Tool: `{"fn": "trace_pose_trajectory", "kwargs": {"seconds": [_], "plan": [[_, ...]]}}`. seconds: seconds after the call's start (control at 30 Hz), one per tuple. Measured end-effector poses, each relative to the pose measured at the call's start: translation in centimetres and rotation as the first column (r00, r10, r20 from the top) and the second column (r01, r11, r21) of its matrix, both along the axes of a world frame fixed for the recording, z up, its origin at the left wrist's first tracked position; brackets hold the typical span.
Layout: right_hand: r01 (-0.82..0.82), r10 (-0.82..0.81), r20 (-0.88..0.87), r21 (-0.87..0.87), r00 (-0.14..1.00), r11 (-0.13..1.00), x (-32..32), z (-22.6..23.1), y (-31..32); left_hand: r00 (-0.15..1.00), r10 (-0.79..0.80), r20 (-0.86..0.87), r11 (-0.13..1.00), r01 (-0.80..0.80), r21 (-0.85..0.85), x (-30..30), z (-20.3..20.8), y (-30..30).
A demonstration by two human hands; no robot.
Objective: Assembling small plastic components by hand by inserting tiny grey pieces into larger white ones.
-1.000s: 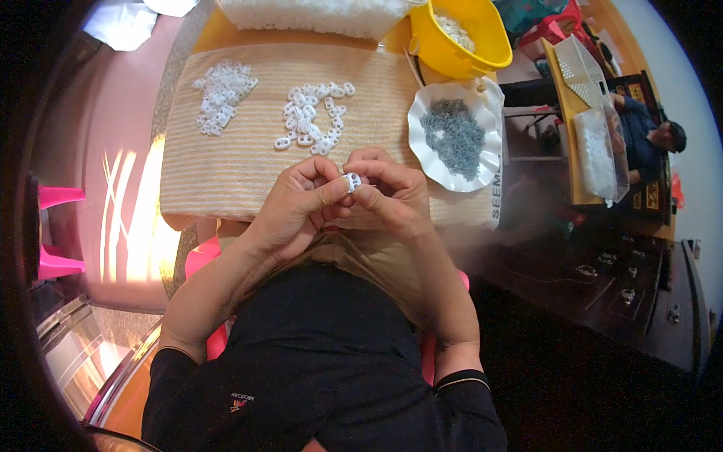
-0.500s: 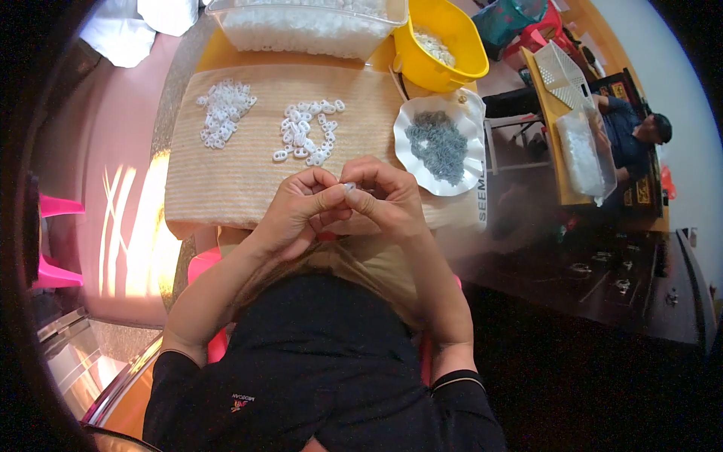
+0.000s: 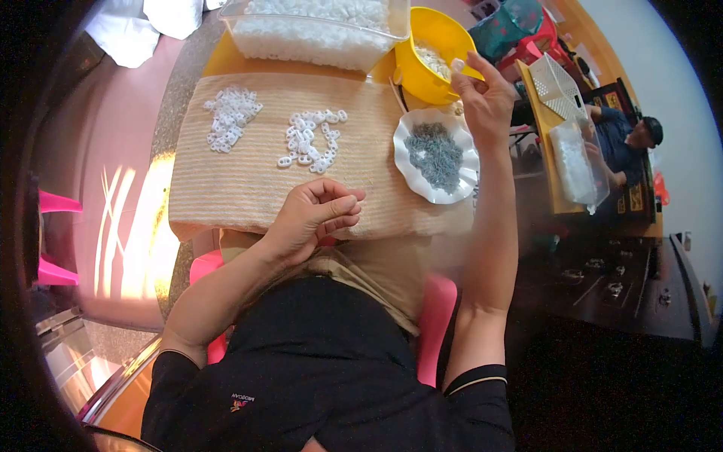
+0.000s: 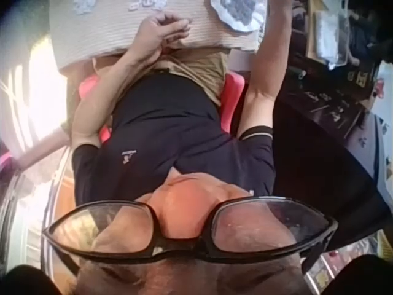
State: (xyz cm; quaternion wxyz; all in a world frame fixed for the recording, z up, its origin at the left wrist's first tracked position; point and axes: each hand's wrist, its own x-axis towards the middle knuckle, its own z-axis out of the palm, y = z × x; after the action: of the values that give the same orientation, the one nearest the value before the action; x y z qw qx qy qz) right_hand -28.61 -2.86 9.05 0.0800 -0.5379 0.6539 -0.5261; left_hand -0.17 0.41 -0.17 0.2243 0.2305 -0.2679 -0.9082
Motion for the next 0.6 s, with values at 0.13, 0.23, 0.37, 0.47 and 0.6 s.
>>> {"fn": "trace_pose_trajectory", "kwargs": {"seconds": [0.13, 0.23, 0.37, 0.47, 0.6], "plan": [[-0.125, 0.131, -0.062, 0.1, 0.989, 0.987, 0.9, -1.3, 0.8, 0.998, 0.041, 0.042, 0.999, -0.041, -0.01, -0.1, -0.3, 0.0], [-0.275, 0.292, -0.024, 0.277, 0.956, 0.921, 5.2, -3.8, 2.1, 0.998, 0.057, 0.035, 0.998, -0.056, -0.016, 0.0, -0.4, 0.3], [-0.255, 0.305, -0.093, 0.353, 0.948, 0.9, 9.6, -5.1, 2.9, 0.993, 0.115, 0.04, 0.993, -0.115, -0.008, -0.3, -0.5, 0.7], [-0.241, 0.342, -0.212, 0.39, 0.916, 0.888, 10.1, -5.2, 3.4, 0.986, 0.155, 0.061, 0.988, -0.153, -0.03, -0.4, -0.4, 0.7], [-0.261, 0.364, -0.2, 0.405, 0.91, 0.876, 10.6, -6.3, 4.0, 0.972, 0.212, 0.099, 0.976, -0.206, -0.07, -0.2, 0.1, 0.9]]}}
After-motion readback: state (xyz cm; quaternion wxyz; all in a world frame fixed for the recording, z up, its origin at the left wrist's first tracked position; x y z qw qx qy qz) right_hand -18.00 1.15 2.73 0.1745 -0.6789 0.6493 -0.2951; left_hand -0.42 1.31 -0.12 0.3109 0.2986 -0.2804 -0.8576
